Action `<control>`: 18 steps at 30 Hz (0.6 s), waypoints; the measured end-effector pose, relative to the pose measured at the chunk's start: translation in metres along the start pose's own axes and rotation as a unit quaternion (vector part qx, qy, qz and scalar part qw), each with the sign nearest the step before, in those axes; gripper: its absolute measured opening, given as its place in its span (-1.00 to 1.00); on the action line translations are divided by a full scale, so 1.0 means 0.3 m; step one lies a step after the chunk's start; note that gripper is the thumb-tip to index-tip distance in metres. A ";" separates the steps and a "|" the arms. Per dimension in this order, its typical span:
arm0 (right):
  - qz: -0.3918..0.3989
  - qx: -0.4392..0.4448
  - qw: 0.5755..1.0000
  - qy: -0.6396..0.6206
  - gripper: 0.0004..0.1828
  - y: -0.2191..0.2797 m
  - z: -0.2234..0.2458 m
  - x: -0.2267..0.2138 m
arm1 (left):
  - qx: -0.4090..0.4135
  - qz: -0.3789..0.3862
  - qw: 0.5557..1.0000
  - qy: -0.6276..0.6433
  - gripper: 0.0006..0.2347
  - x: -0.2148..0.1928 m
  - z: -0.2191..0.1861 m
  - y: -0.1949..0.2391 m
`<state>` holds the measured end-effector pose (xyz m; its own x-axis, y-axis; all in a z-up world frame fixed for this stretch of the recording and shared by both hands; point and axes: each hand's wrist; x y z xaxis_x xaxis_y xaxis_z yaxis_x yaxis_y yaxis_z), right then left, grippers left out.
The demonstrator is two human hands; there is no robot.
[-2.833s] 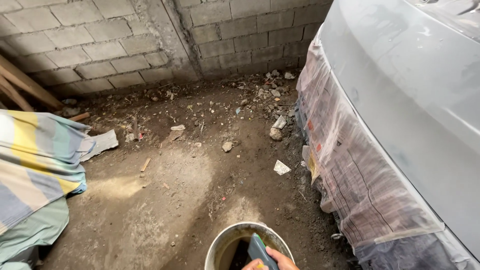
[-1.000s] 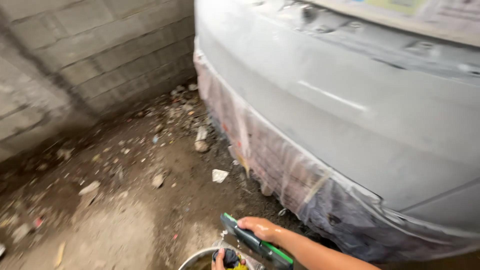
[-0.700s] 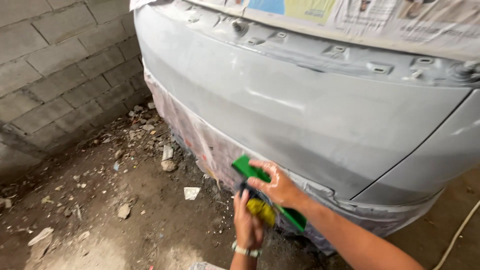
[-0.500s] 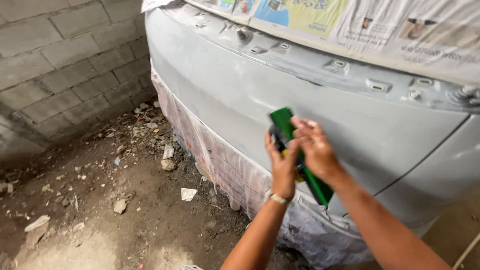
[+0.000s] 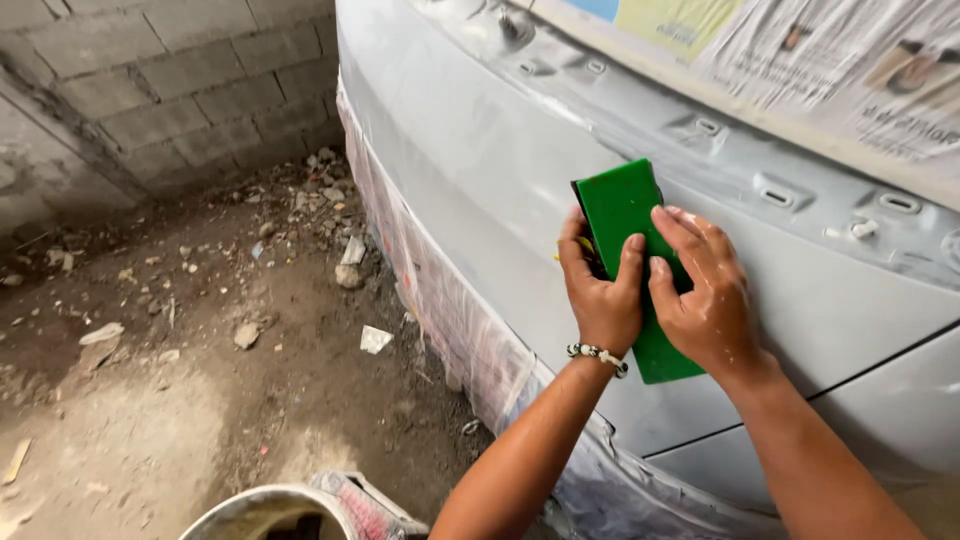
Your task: The person sands the surface of a white car door using a green sanding block and a yellow cloth. They repeatedly dip the sanding block into a bucket of water and wipe the door while sanding. The door is partially covered with newspaper and plastic sheeting.
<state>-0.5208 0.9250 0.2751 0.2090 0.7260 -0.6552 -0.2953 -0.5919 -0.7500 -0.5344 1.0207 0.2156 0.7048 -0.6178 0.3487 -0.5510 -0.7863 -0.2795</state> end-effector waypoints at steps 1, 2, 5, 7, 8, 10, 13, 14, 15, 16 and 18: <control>-0.004 0.001 1.000 -0.008 -0.49 0.006 -0.001 0.002 | -0.040 0.002 0.997 0.066 -0.47 -0.006 -0.023 0.014; -0.015 -0.007 1.000 -0.014 -0.47 -0.016 -0.008 0.009 | -0.069 0.004 0.988 0.137 -0.36 -0.006 -0.054 -0.001; -0.009 0.014 0.999 -0.046 -0.39 0.004 -0.030 0.012 | 0.047 -0.010 0.999 0.011 -0.59 0.000 0.013 -0.028; -0.009 0.058 0.988 -0.140 -0.33 0.009 -0.033 0.003 | 0.073 -0.005 0.997 0.007 -0.64 0.002 0.017 -0.044; -0.010 0.103 0.968 -0.228 -0.27 0.007 -0.038 0.000 | 0.098 0.006 0.995 0.006 -0.70 0.006 0.020 -0.059; -0.014 0.121 0.946 -0.301 -0.23 0.001 -0.077 0.004 | 0.060 0.035 0.997 0.035 -0.70 -0.001 0.002 -0.112; -0.029 0.152 0.901 -0.405 -0.22 -0.035 -0.110 0.026 | 0.011 0.067 0.994 0.086 -0.73 -0.010 0.009 -0.221; -0.038 0.166 0.881 -0.441 -0.25 -0.047 -0.110 0.031 | 0.000 0.065 0.992 0.108 -0.75 -0.017 0.014 -0.255; -0.038 0.170 0.883 -0.436 -0.25 -0.064 -0.097 0.044 | -0.005 0.068 0.992 0.111 -0.75 -0.025 0.020 -0.281; -0.018 0.164 0.920 -0.356 -0.34 -0.095 -0.093 0.064 | -0.054 0.077 0.976 0.195 -0.76 -0.028 0.025 -0.327; -0.002 0.154 0.951 -0.269 -0.42 -0.172 -0.076 0.099 | -0.100 0.089 0.950 0.282 -0.76 -0.039 0.040 -0.416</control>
<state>-0.4780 0.9691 0.2922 -0.2719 0.8512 -0.4490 -0.5721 -0.5181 -0.6359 -0.4685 1.1262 0.2357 0.2726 -0.6013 0.7511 -0.7528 -0.6195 -0.2227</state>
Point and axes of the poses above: each hand's wrist, its own y-axis away from the middle knuckle, its own x-axis out of the palm, z = x × y, and after that the axes turned 7 degrees about -x, right-handed
